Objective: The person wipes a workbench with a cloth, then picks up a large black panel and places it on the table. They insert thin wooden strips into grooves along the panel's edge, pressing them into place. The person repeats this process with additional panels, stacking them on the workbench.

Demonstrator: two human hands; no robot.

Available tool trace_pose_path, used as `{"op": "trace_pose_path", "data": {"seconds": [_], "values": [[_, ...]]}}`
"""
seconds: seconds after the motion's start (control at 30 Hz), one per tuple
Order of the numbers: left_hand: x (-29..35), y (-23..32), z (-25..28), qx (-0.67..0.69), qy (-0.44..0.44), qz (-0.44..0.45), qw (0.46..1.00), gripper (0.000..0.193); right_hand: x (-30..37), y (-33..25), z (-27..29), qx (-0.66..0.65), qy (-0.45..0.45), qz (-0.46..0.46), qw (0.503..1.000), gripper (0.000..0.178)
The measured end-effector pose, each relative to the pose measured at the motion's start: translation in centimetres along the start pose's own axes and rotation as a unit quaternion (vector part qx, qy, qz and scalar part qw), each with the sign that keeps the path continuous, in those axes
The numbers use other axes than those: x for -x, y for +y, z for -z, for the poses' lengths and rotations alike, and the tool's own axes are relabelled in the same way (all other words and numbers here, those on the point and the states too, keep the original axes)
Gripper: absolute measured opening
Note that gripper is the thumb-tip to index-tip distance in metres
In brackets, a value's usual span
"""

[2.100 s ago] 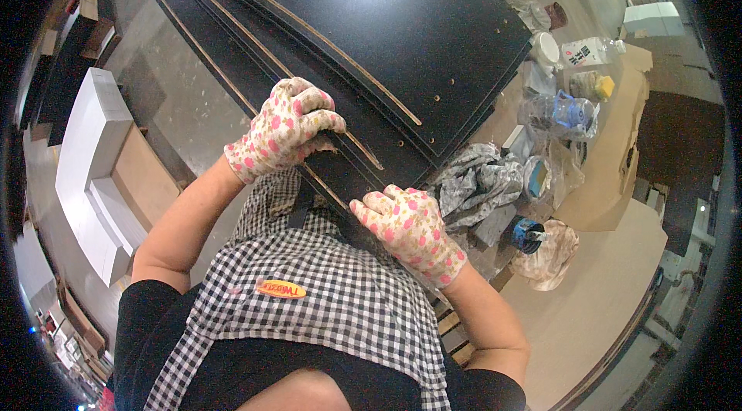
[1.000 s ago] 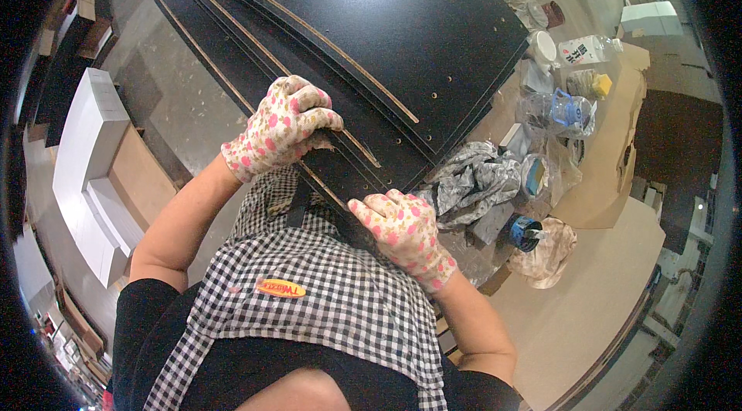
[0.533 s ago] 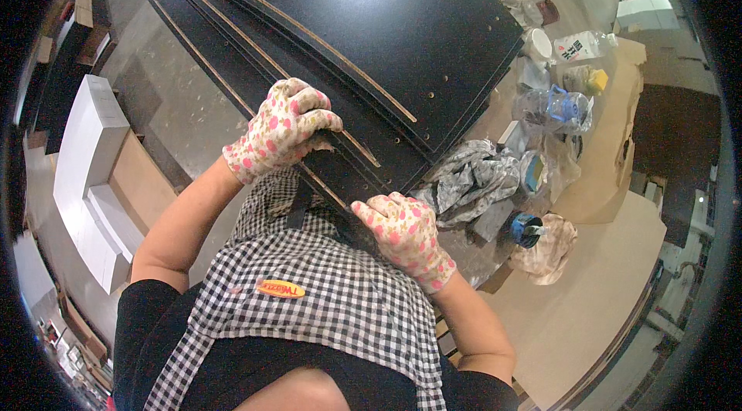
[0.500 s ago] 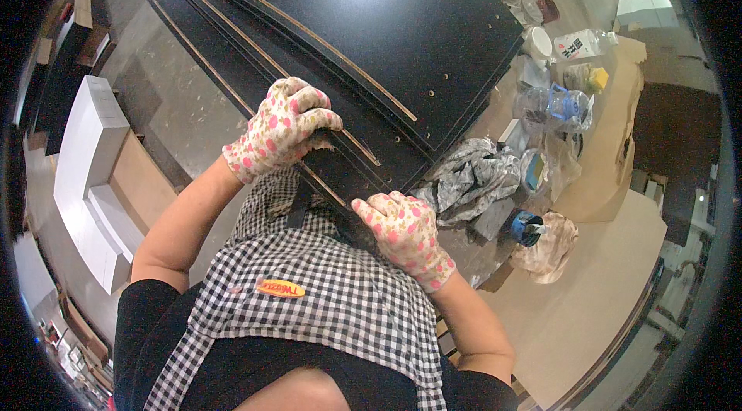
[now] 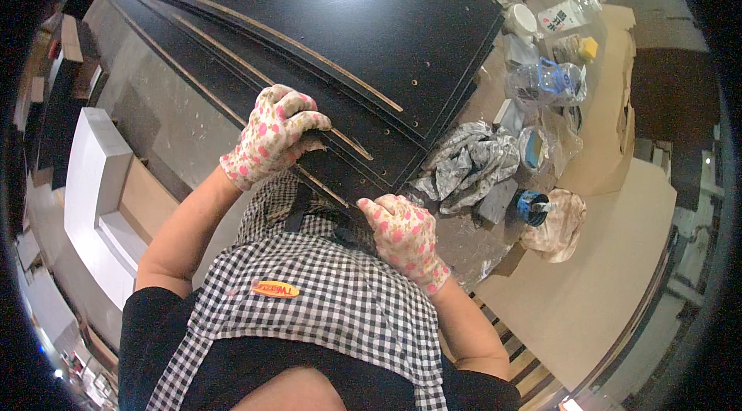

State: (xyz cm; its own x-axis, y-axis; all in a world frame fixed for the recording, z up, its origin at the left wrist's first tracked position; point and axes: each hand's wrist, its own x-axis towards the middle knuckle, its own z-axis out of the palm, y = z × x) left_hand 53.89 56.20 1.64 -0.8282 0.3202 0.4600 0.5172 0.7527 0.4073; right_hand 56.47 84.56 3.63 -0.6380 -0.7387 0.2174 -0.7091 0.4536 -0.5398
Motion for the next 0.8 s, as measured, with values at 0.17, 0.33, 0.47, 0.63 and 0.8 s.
{"op": "trace_pose_path", "data": {"seconds": [0.17, 0.33, 0.47, 0.63, 0.8], "values": [[-0.1, -0.1, -0.2, 0.001, 0.001, -0.006, 1.000, 0.049, 1.8, -0.9, -1.7, -0.065, 0.086, -0.070, 0.992, 0.032], [-0.1, -0.3, 0.0, 0.007, -0.014, -0.016, 1.000, 0.043, 3.5, -3.1, -4.5, -0.135, 0.104, -0.109, 0.979, 0.033], [-0.5, -0.4, 0.2, 0.009, -0.008, -0.034, 0.999, 0.045, 3.4, -5.5, -6.4, -0.184, 0.063, -0.135, 0.972, 0.032], [-1.4, -1.7, 1.3, 0.025, -0.081, -0.095, 0.992, 0.043, 2.0, -10.0, -9.6, -0.254, 0.348, -0.313, 0.846, 0.028], [-2.4, -3.4, 2.0, 0.054, -0.135, -0.159, 0.977, 0.044, -1.3, -12.8, -13.2, -0.251, 0.286, -0.254, 0.889, 0.038]]}}
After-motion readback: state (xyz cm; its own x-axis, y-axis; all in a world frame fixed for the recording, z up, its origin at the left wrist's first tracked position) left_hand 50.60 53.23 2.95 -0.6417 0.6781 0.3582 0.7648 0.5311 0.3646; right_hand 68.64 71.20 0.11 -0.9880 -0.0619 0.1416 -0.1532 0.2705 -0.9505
